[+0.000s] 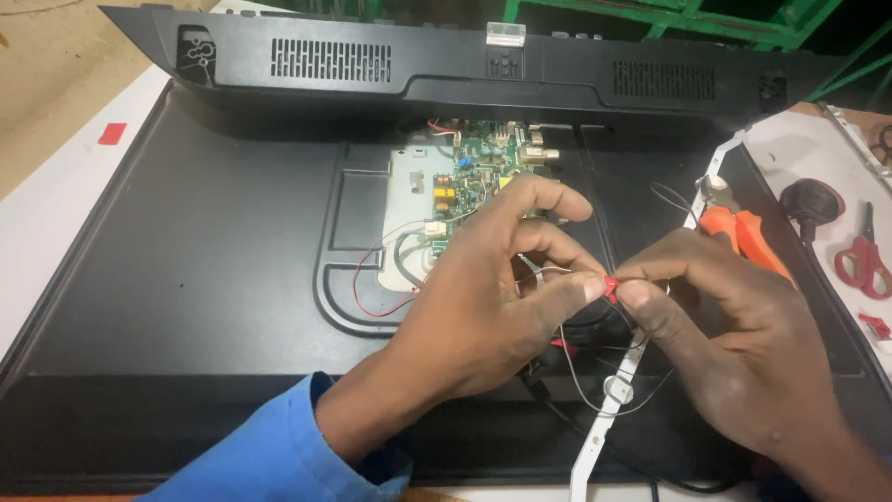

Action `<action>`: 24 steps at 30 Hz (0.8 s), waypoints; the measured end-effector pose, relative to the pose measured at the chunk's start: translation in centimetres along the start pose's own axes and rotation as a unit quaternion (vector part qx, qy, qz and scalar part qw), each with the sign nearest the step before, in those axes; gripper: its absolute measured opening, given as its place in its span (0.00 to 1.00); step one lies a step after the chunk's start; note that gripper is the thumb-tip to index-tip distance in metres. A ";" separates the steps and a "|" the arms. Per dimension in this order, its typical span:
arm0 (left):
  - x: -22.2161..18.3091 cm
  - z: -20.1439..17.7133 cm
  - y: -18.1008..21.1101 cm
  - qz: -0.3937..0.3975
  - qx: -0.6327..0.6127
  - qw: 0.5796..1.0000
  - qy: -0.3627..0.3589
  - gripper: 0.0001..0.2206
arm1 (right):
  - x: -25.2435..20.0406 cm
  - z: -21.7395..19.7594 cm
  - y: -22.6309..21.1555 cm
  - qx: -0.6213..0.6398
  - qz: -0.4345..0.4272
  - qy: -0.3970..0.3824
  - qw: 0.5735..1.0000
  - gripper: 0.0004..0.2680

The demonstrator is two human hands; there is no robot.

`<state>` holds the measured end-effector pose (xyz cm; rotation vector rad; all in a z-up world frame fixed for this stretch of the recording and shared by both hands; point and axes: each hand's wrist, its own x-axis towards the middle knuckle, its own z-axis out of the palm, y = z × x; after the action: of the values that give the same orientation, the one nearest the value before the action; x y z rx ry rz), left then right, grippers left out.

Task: Repairing a television by soldering and taping internal wiring.

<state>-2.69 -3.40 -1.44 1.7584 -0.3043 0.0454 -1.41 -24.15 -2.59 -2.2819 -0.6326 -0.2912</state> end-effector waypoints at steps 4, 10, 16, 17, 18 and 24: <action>0.1 0.0 -0.2 0.003 0.008 1.000 -0.021 0.18 | 0.1 -0.1 0.0 -0.031 -0.003 0.005 0.999 0.08; 0.2 0.1 0.1 -0.052 0.009 0.997 -0.048 0.12 | 0.2 0.4 1.1 -0.126 -0.144 0.040 0.981 0.08; 0.3 0.4 -1.5 0.070 0.003 0.997 -0.016 0.01 | 0.1 -0.1 0.9 -0.032 0.016 -0.003 0.999 0.07; 0.3 0.5 -1.6 0.075 0.003 0.997 -0.004 0.01 | 0.1 -0.2 1.0 0.007 0.090 -0.017 0.996 0.07; 0.3 0.4 -1.6 0.074 0.002 0.997 -0.004 0.01 | 0.1 -0.2 0.8 0.007 0.092 -0.018 0.996 0.07; 0.2 0.5 -1.8 0.109 -0.015 0.994 -0.010 0.01 | 0.1 -0.4 0.7 0.049 0.093 -0.042 0.994 0.05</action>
<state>-2.17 -3.62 -3.20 1.6900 -0.5083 0.1797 -0.94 -24.81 -2.72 -2.2485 -0.4607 -0.0738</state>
